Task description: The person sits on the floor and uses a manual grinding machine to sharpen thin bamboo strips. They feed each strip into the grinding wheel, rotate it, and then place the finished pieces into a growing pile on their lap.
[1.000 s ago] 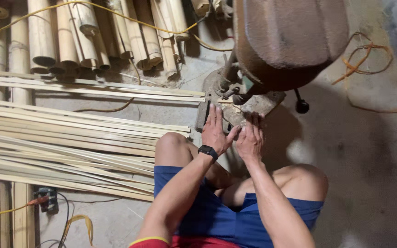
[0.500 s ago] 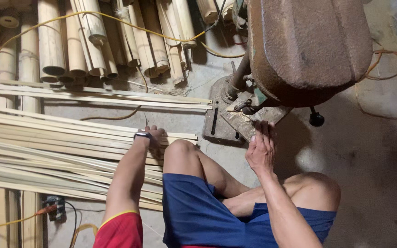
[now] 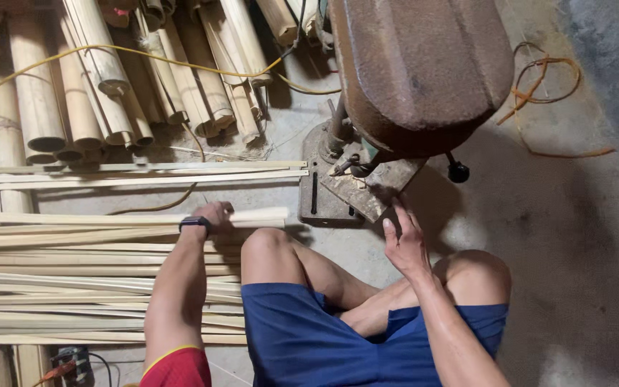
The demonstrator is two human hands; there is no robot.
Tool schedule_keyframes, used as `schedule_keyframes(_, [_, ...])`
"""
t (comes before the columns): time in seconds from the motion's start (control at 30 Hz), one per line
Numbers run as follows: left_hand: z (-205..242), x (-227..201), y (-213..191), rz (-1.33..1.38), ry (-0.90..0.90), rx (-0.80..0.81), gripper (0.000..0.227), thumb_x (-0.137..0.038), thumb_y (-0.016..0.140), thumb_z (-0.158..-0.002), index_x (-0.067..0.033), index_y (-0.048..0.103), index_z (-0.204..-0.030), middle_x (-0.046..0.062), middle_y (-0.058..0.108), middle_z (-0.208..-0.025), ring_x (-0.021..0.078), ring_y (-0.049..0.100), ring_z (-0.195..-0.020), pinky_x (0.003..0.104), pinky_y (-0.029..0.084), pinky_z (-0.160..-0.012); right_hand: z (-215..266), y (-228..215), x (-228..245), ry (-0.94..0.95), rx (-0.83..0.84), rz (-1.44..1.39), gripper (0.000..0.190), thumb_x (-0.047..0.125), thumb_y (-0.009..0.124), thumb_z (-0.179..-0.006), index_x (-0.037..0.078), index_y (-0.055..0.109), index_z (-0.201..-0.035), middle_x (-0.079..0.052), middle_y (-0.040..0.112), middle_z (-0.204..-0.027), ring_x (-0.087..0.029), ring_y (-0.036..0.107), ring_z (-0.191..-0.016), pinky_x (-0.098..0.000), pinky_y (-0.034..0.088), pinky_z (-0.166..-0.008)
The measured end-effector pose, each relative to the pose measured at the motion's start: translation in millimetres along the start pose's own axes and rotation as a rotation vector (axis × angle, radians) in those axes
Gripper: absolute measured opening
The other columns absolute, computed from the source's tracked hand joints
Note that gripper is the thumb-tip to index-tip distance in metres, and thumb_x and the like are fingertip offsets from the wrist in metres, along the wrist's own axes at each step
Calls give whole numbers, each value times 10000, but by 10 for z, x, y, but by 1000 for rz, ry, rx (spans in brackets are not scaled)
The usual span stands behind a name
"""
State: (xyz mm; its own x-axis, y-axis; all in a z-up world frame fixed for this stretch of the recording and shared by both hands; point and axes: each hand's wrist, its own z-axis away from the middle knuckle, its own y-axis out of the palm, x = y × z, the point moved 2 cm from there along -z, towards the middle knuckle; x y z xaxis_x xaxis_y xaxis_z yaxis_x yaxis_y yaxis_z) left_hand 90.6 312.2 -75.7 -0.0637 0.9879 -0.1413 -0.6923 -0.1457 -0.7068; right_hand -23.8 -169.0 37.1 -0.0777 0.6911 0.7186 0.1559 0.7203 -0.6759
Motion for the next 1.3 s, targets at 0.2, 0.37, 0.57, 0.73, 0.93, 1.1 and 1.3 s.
schedule_keyframes(0.2, [34,138,-578,37,158,-87,608,-107,625,-739,-183,692,-1338,201,776,-1069,320,738,-918,394,587,-836,133,-62,-43,-3,-60,-23,383,210,618,-989,17,628,-1319,-241,649,-1263,-419,610,-1207,-450,481,-1033])
schedule_keyframes(0.37, [873,233,-542,172,166,85,420,-105,626,-735,-148,811,-1109,132,842,-867,255,696,-672,394,554,-620,129,-98,-186,177,-105,-112,338,195,614,-997,32,656,-1291,-208,672,-1239,-340,699,-1080,-411,563,-904])
schedule_keyframes(0.57, [1572,-273,-2,-20,441,-162,1149,-334,1004,-436,-131,531,-1463,188,739,-975,420,664,-897,554,503,-764,146,-59,-232,162,-134,-246,270,164,611,-1015,30,691,-1235,-183,676,-1244,-277,728,-1043,-350,603,-869])
schedule_keyframes(0.73, [1754,-342,151,-253,545,-438,618,-393,802,-589,-131,626,-1121,163,755,-968,365,722,-883,462,540,-791,314,-44,-194,79,-110,-237,247,143,622,-1005,33,711,-1207,-172,673,-1268,-270,699,-1086,-339,595,-859])
schedule_keyframes(0.93, [2110,-813,-5,-286,377,63,381,-260,771,-706,-119,759,-1060,176,750,-937,353,728,-897,451,583,-796,446,-192,-341,242,-90,-231,224,173,650,-990,59,754,-1152,-108,760,-1083,-203,728,-894,-301,566,-769])
schedule_keyframes(1.1, [2184,-1273,-23,190,709,42,625,-241,953,-529,-47,714,-1073,169,760,-909,308,744,-853,448,570,-800,422,-317,-394,295,-88,-282,258,212,637,-1018,32,740,-1172,-111,783,-972,-153,746,-900,-279,572,-784])
schedule_keyframes(1.3, [1681,-1029,73,333,795,34,252,-82,770,-842,-127,828,-1083,68,839,-963,200,811,-848,334,652,-762,203,-593,-126,270,-90,-358,330,269,585,-1031,53,717,-1243,-89,783,-1018,-155,739,-896,-297,582,-750])
